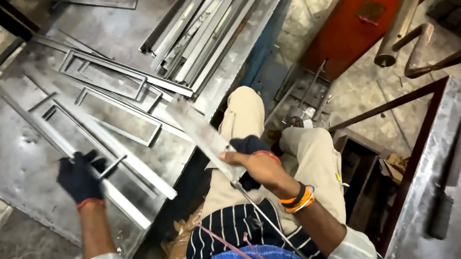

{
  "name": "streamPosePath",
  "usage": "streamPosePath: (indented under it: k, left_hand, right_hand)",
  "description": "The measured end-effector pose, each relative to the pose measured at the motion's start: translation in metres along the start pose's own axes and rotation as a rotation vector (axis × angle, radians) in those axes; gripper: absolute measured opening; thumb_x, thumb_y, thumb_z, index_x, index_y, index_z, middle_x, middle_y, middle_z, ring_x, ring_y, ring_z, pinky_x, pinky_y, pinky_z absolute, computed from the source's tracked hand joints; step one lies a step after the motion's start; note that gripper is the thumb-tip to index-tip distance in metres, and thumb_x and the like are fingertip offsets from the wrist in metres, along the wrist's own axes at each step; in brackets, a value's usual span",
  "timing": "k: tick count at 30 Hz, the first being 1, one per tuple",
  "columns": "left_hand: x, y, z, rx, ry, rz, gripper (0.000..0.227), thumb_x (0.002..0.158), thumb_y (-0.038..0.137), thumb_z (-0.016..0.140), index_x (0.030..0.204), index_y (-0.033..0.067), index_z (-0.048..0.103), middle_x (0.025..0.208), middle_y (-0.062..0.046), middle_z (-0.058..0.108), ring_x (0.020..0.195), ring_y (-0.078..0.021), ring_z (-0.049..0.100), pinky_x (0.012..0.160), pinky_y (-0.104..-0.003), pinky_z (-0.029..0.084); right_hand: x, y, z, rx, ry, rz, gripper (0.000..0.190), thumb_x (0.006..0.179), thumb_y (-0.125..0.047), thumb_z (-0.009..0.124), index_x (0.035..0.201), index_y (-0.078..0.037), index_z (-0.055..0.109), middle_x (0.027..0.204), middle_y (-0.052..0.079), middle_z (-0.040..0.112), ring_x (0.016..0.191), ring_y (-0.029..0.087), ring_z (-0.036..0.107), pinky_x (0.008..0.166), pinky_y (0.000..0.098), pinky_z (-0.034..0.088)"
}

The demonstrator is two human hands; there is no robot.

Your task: The person repeatedly picks up rectangular metal frames and long metal bars, aligns them on a welding machine, and welds the joints. The person handles the frames one at a time, places them on the machine, and then removes them after welding.

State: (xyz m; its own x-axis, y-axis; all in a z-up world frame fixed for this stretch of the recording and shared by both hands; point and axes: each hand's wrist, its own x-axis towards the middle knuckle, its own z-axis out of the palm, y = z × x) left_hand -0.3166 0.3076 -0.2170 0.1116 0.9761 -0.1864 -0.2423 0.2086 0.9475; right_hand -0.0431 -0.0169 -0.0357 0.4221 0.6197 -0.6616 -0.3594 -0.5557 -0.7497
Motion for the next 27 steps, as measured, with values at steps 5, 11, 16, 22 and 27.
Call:
streamPosePath:
  k: [5, 11, 16, 22, 27]
  left_hand:
    - [0.06, -0.048, -0.07, 1.221, 0.252, 0.809, 0.038, 0.101, 0.021, 0.081, 0.12, -0.0089, 0.066, 0.109, -0.023, 0.072, 0.095, -0.0374, 0.07, 0.081, -0.047, 0.054]
    - [0.036, -0.047, 0.066, 1.007, -0.053, 0.825, 0.015, 0.102, 0.013, 0.071, 0.111, 0.0013, 0.071, 0.106, -0.018, 0.071, 0.1, -0.0371, 0.069, 0.09, -0.046, 0.054]
    - [-0.001, -0.066, 0.208, 0.884, -0.495, 0.988, 0.017, 0.093, 0.014, 0.073, 0.105, 0.0033, 0.072, 0.105, -0.018, 0.071, 0.099, -0.0384, 0.067, 0.089, -0.046, 0.054]
    - [0.006, -0.098, 0.319, 1.251, -0.669, 1.084, 0.021, 0.08, 0.022, 0.079, 0.095, 0.0083, 0.072, 0.088, -0.014, 0.068, 0.085, -0.0374, 0.064, 0.071, -0.052, 0.048]
    - [0.063, -0.19, 0.34, 1.441, -0.449, 1.183, 0.005, 0.075, 0.019, 0.069, 0.079, 0.0161, 0.072, 0.085, -0.012, 0.068, 0.084, -0.0346, 0.065, 0.073, -0.049, 0.048]
  right_hand:
    - [-0.005, 0.002, -0.024, 0.312, -0.081, -0.342, 0.039, 0.092, -0.021, 0.071, 0.125, 0.001, 0.067, 0.097, 0.014, 0.075, 0.072, 0.019, 0.072, 0.058, 0.0315, 0.055]
    - [-0.015, -0.012, -0.062, 0.445, -0.063, -0.6, 0.049, 0.086, -0.006, 0.073, 0.133, -0.003, 0.059, 0.115, 0.011, 0.075, 0.098, 0.019, 0.075, 0.087, 0.0335, 0.06]
    - [0.014, 0.03, -0.1, 0.576, 0.194, -0.506, 0.044, 0.091, -0.007, 0.075, 0.132, 0.003, 0.065, 0.112, 0.011, 0.073, 0.095, 0.018, 0.072, 0.083, 0.0331, 0.058]
    - [-0.011, 0.034, -0.1, 0.576, 0.407, -0.453, 0.038, 0.09, -0.008, 0.073, 0.127, -0.003, 0.066, 0.103, 0.002, 0.072, 0.084, 0.011, 0.068, 0.069, 0.0279, 0.055]
    - [-0.018, 0.066, -0.103, 0.653, 0.467, -0.375, 0.045, 0.086, -0.005, 0.074, 0.13, -0.003, 0.065, 0.099, 0.001, 0.071, 0.081, 0.011, 0.067, 0.066, 0.0285, 0.056]
